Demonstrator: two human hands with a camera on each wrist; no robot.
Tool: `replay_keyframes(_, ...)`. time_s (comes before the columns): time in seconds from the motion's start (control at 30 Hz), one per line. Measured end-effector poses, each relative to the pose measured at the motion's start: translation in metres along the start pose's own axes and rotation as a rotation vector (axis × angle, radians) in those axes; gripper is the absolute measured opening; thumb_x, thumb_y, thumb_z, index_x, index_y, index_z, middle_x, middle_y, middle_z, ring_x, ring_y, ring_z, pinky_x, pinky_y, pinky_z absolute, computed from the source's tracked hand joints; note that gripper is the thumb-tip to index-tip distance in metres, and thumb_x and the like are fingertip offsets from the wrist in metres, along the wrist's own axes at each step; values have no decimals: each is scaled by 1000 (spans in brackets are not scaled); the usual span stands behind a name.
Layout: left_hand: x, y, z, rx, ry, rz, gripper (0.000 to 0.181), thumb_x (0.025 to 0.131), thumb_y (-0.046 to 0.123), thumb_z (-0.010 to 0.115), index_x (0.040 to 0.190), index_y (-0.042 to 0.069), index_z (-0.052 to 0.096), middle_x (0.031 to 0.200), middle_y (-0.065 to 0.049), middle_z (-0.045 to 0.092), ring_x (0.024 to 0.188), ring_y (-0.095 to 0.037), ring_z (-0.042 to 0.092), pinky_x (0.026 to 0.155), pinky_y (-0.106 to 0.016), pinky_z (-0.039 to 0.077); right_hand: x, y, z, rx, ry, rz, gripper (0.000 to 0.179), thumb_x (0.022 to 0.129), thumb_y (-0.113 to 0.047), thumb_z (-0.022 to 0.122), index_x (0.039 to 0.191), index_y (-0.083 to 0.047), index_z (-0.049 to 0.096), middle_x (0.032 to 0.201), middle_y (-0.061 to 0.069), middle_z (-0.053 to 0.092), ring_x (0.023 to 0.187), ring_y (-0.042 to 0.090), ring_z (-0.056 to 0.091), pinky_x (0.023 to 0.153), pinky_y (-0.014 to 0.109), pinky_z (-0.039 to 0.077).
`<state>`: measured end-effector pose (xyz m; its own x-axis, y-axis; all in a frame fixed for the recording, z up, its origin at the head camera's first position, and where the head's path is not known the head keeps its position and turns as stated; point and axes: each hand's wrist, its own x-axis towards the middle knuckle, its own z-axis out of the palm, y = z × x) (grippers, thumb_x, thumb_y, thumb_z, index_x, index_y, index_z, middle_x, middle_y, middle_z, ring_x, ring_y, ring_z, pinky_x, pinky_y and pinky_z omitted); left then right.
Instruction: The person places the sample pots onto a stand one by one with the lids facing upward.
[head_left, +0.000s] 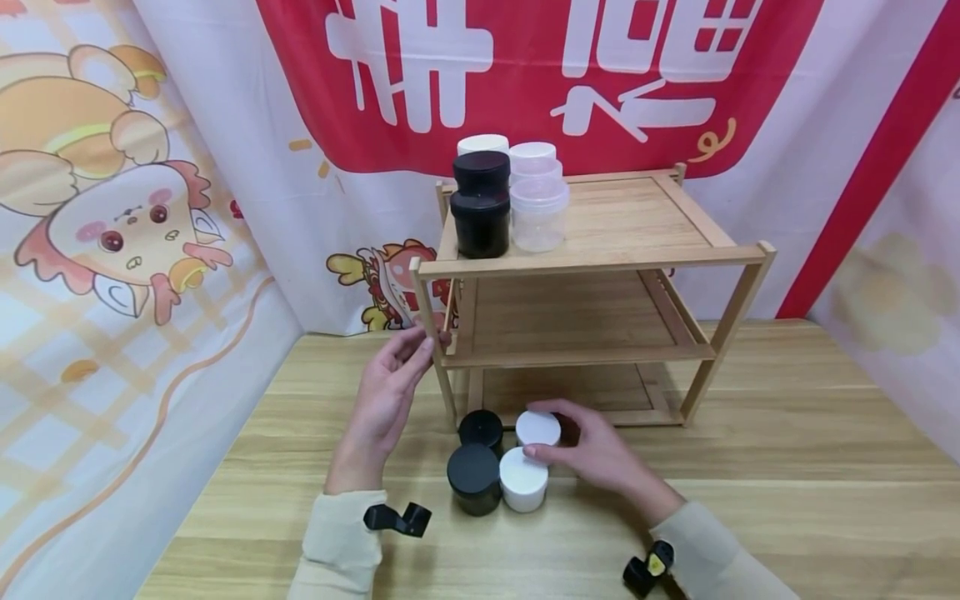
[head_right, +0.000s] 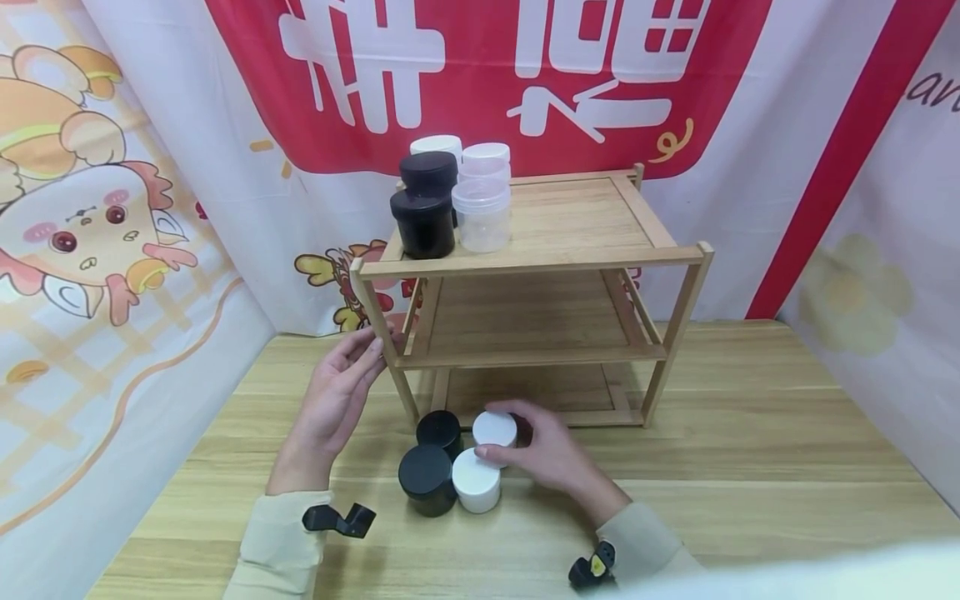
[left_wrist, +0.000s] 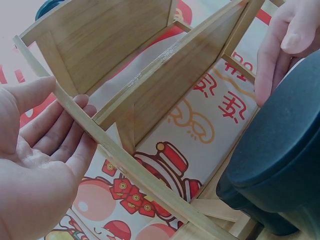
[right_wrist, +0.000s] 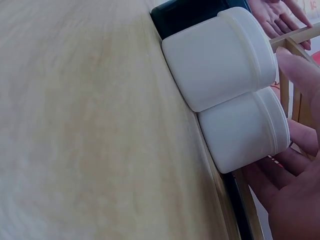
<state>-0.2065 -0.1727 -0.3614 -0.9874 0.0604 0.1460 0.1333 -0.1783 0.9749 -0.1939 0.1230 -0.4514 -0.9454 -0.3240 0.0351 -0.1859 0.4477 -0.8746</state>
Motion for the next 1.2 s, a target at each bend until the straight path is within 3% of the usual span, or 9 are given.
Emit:
replay_keyframes(0.33,1,0,1,6,5,1,45,111,15,59,152,-2,50,144,-8,58,138,-20,56,125,-32,43,-2,-1,-1,-25,12,9,55,94,-52,81,143,-32,67,151,3,65,147,36,54,123,69,38)
replay_keyframes(0.53,1,-1,1,0,9,3,44,112,14,59,151,-3,50,142,-8,60,137,-20,56,126,-33,43,-1,-1,-2,-6,11,-1,53,97,-47,80,144,-26,67,147,5,68,136,30,62,115,60,50)
replay_keyframes(0.87,0,1,2,-4,-2,11,46,112,14,58,153,-5,48,135,-2,65,138,-19,55,127,-33,42,-1,3,-8,5,1,-15,61,91,-42,87,145,-21,66,145,9,68,134,33,64,113,60,52)
replay_keyframes(1.2,1,0,0,1,18,-5,43,111,13,59,150,-3,51,139,-5,62,135,-19,56,124,-30,45,-1,6,-12,-13,-30,-37,64,91,-42,86,147,-18,64,147,11,67,137,37,62,115,62,50)
